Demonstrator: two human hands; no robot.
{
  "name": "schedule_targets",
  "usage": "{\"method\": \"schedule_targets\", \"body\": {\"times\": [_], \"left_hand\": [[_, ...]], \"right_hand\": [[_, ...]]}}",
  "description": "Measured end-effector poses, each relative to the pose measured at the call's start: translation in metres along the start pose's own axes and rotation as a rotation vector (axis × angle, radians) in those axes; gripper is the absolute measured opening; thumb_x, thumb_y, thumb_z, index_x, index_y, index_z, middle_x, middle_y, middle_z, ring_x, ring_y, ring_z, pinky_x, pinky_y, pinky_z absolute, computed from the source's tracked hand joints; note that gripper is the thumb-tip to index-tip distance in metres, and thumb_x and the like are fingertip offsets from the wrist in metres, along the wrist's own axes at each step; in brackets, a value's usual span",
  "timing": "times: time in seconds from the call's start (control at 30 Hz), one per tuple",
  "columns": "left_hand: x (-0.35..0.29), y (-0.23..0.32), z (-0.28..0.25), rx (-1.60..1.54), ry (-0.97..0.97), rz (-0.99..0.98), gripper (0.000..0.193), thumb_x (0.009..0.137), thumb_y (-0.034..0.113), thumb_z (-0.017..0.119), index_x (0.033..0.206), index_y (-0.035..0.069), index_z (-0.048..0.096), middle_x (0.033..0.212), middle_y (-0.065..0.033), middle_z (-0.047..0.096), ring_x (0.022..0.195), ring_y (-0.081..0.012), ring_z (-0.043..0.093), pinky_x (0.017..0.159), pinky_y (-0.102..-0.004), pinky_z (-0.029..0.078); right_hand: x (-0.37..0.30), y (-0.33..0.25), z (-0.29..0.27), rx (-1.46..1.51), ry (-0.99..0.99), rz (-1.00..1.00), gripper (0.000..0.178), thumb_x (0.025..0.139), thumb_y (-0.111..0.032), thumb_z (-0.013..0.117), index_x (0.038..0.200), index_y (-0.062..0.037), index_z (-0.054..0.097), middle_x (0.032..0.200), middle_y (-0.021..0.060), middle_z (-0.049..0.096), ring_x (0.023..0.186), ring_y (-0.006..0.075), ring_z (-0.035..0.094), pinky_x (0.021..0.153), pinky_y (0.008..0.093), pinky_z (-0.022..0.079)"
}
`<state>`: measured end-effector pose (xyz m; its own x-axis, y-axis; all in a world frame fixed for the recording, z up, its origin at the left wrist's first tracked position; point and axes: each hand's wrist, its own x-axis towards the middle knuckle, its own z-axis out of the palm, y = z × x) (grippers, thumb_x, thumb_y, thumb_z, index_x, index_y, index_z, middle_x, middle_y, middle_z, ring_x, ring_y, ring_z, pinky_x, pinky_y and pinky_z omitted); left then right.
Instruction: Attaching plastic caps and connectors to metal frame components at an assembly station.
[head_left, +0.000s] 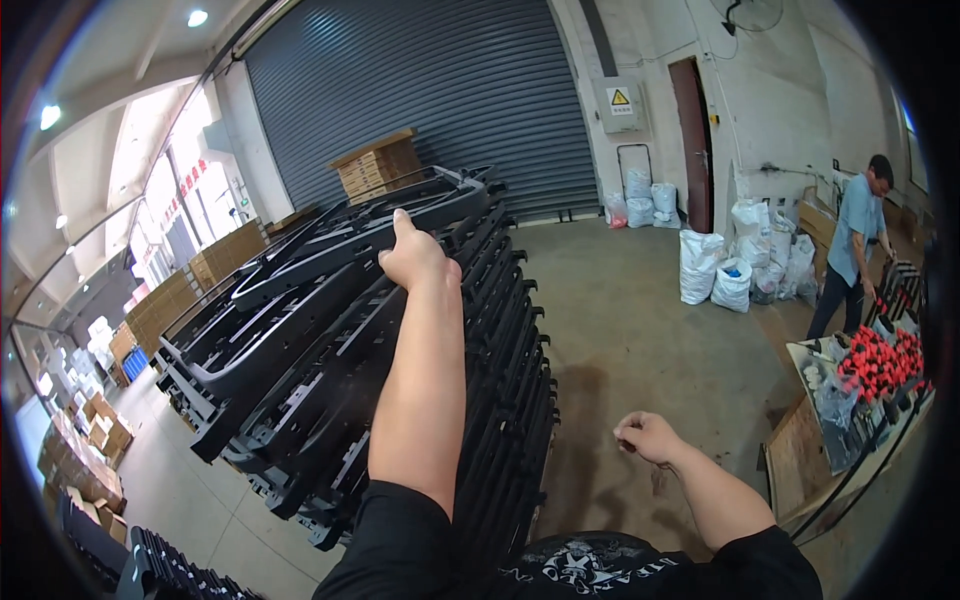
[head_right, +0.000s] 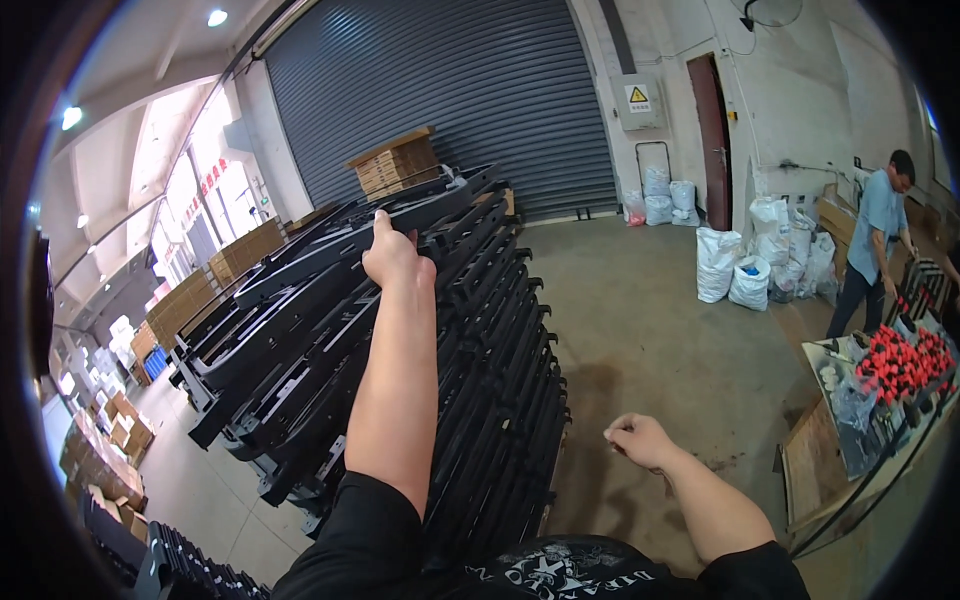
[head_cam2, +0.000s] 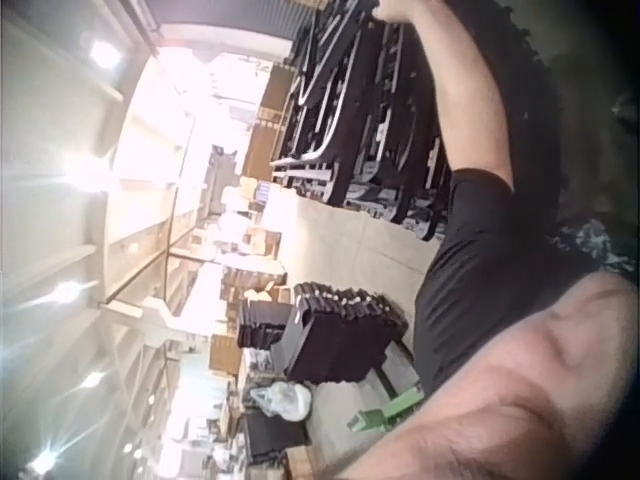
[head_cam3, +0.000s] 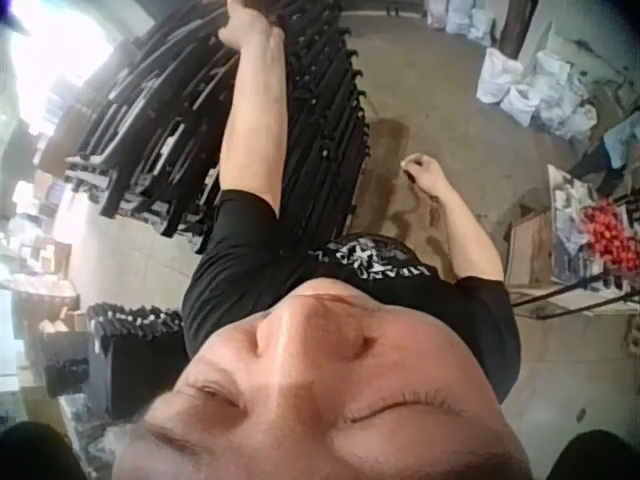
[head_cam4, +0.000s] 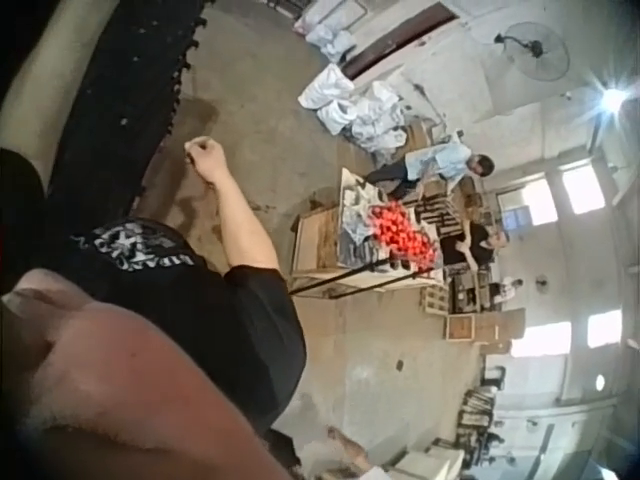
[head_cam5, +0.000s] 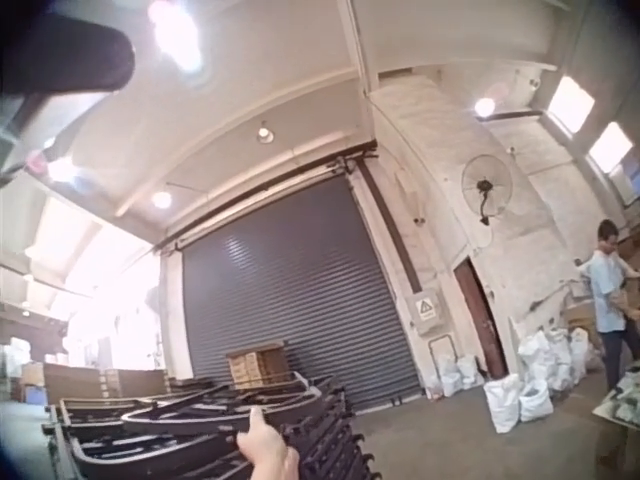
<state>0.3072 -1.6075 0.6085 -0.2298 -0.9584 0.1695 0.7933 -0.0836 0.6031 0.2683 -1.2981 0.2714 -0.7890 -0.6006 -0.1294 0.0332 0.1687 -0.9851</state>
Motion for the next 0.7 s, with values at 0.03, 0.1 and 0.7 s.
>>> {"method": "schedule_targets", "body": {"times": [0.03,0.1,0.7], "left_hand": [[0.007,-0.002,-0.007,0.004,0.014,0.017,0.051,0.096,0.023,0.07,0.123,-0.012,0.047,0.099,-0.0149,0.065,0.086,-0.0207,0.067,0.075,-0.0316,0.057],[0.023,-0.013,-0.009,-0.055,-0.034,0.122,0.044,0.096,0.024,0.07,0.117,-0.009,0.049,0.1,-0.0142,0.065,0.087,-0.0222,0.067,0.075,-0.0342,0.058],[0.059,-0.036,0.021,0.034,-0.097,0.307,0.008,0.089,0.009,0.056,0.087,0.001,0.056,0.084,-0.0089,0.061,0.082,-0.0239,0.063,0.082,-0.0387,0.056]], "right_hand": [[0.018,-0.011,0.006,-0.004,-0.022,-0.002,0.018,0.093,-0.017,0.07,0.098,-0.0003,0.066,0.083,0.0033,0.065,0.074,0.0113,0.061,0.068,0.0282,0.052],[0.062,-0.044,0.006,-0.175,-0.02,-0.363,0.013,0.093,-0.014,0.069,0.096,-0.0022,0.065,0.084,0.0021,0.064,0.075,0.0104,0.06,0.068,0.0279,0.051],[0.219,-0.393,0.059,-0.611,-0.079,-1.571,0.022,0.073,-0.027,0.075,0.08,-0.0076,0.07,0.08,0.0143,0.071,0.084,0.0345,0.07,0.082,0.0457,0.052]]}}
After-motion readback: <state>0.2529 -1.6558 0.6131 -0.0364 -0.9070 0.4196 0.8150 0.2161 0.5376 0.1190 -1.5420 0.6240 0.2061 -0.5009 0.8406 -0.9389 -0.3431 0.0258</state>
